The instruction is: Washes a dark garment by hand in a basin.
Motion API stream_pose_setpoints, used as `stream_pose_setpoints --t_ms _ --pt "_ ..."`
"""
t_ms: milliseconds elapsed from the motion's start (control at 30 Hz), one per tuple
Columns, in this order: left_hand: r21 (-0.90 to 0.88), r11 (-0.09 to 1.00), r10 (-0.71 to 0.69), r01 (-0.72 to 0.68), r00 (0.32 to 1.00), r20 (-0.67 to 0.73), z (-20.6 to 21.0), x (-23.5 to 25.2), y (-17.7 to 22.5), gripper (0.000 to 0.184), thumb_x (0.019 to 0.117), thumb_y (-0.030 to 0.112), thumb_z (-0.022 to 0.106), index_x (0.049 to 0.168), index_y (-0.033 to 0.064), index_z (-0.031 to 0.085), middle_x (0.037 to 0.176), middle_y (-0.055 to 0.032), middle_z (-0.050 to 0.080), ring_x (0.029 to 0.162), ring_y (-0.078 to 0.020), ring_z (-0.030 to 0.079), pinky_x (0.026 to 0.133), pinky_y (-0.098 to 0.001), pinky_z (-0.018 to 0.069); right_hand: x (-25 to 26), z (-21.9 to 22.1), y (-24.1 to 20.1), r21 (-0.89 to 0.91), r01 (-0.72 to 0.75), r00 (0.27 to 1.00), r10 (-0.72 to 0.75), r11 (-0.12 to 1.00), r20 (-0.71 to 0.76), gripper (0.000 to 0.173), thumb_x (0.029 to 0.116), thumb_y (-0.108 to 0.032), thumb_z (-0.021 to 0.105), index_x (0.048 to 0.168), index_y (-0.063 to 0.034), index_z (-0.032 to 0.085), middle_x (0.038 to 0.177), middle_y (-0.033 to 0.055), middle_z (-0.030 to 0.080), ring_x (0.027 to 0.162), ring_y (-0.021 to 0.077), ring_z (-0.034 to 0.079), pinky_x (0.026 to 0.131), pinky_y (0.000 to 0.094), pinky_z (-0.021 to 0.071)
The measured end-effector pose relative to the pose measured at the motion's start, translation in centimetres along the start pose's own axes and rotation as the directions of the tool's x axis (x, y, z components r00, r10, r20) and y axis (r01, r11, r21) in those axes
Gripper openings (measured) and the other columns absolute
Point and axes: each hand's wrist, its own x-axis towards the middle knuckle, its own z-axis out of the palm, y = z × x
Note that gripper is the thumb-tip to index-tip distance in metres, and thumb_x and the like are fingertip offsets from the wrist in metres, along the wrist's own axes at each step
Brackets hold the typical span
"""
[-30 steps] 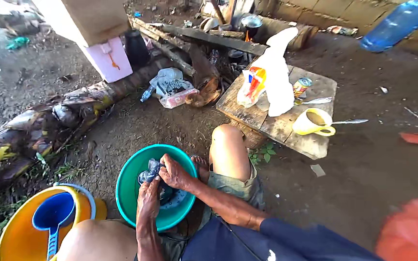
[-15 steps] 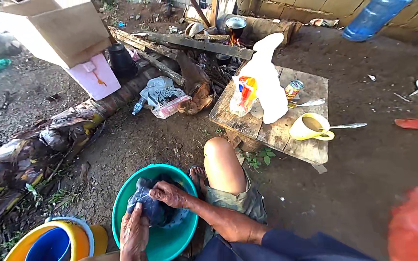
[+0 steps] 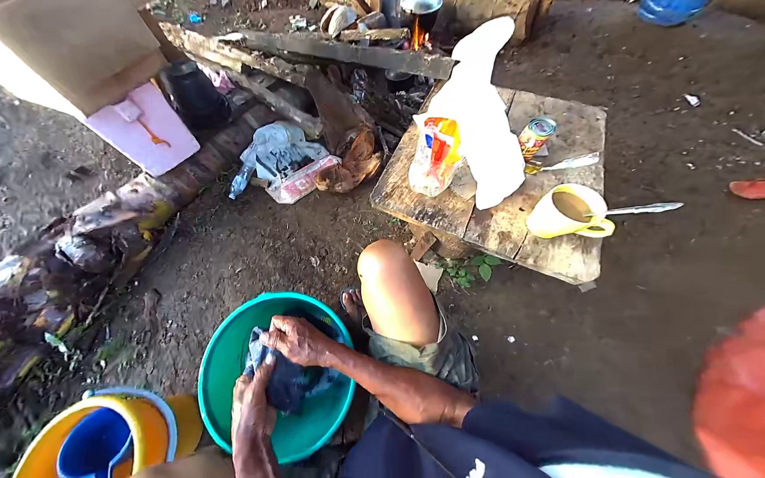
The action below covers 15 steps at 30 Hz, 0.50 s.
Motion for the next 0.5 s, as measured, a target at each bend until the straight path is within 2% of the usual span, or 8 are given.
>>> stream_pose_setpoints --t_ms 100,200,233,300,400,500 --pt "0.013 1.000 0.012 -0.012 0.999 -0.049 1.6 -0.3 0.8 0.038 0.0946 0.025 0.065 0.122 -0.0018 0.061 0.095 -0.0125 0.071 0.083 -0.0218 0.071 0.074 -0.0435 0.0621 -0.1 -1.1 -0.8 -0.049 -0.035 0.999 0.035 0.998 0.013 0.031 0.1053 -0.027 0.057 0.098 0.0016 0.065 0.085 0.0122 0.064 0.080 0.0198 0.063 0.078 0.0401 0.0542" --pt "-0.002 0.999 -0.033 0.033 0.996 -0.080 1.2 -0.5 0.4 0.028 0.0884 0.016 0.062 0.114 0.0048 0.065 0.092 -0.0089 0.070 0.079 -0.0199 0.069 0.070 -0.0427 0.0598 -0.1 -0.7 0.8 -0.012 0.012 0.999 -0.012 1.000 0.046 0.031 0.1059 -0.029 0.057 0.092 -0.0019 0.064 0.081 0.0090 0.062 0.073 0.0170 0.061 0.071 0.0376 0.0543" --pt "0.005 0.999 -0.046 0.046 0.997 -0.064 0.4 -1.0 0.0 0.027 0.0893 0.016 0.063 0.114 0.0073 0.066 0.096 -0.0076 0.071 0.082 -0.0190 0.069 0.072 -0.0427 0.0602 0.0 -0.3 1.3 0.027 0.009 0.999 -0.010 1.000 0.046 0.031 0.1056 -0.029 0.057 0.090 -0.0024 0.063 0.079 0.0075 0.062 0.072 0.0159 0.061 0.070 0.0365 0.0539" --pt "-0.073 0.997 -0.039 0.039 0.999 -0.001 -0.7 -0.8 -0.5 0.027 0.0892 0.013 0.063 0.114 0.0039 0.065 0.100 -0.0106 0.071 0.089 -0.0219 0.070 0.078 -0.0455 0.0606 0.0 -0.1 1.5 0.093 -0.027 0.998 0.021 0.995 0.060 0.032 0.1058 -0.031 0.057 0.090 -0.0033 0.063 0.078 0.0061 0.061 0.072 0.0154 0.061 0.070 0.0363 0.0548" --pt "-0.200 0.980 0.009 0.003 0.998 0.059 -1.8 -0.6 -0.8 0.023 0.0894 0.009 0.063 0.111 0.0005 0.063 0.099 -0.0130 0.071 0.090 -0.0229 0.071 0.081 -0.0449 0.0607 0.1 0.1 1.6 0.140 -0.072 0.996 0.064 0.987 0.065 0.033 0.1062 -0.033 0.056 0.087 -0.0057 0.061 0.075 0.0051 0.059 0.069 0.0158 0.059 0.067 0.0365 0.0533" --pt "-0.289 0.957 0.024 -0.009 0.999 0.049 -2.2 -0.9 -0.6 0.020 0.0899 0.007 0.063 0.109 0.0034 0.062 0.096 -0.0101 0.071 0.088 -0.0197 0.071 0.081 -0.0416 0.0610 0.2 0.1 1.7 0.139 -0.083 0.995 0.075 0.987 0.063 0.033 0.1059 -0.032 0.057 0.085 -0.0074 0.059 0.073 0.0037 0.056 0.067 0.0150 0.057 0.065 0.0350 0.0513"
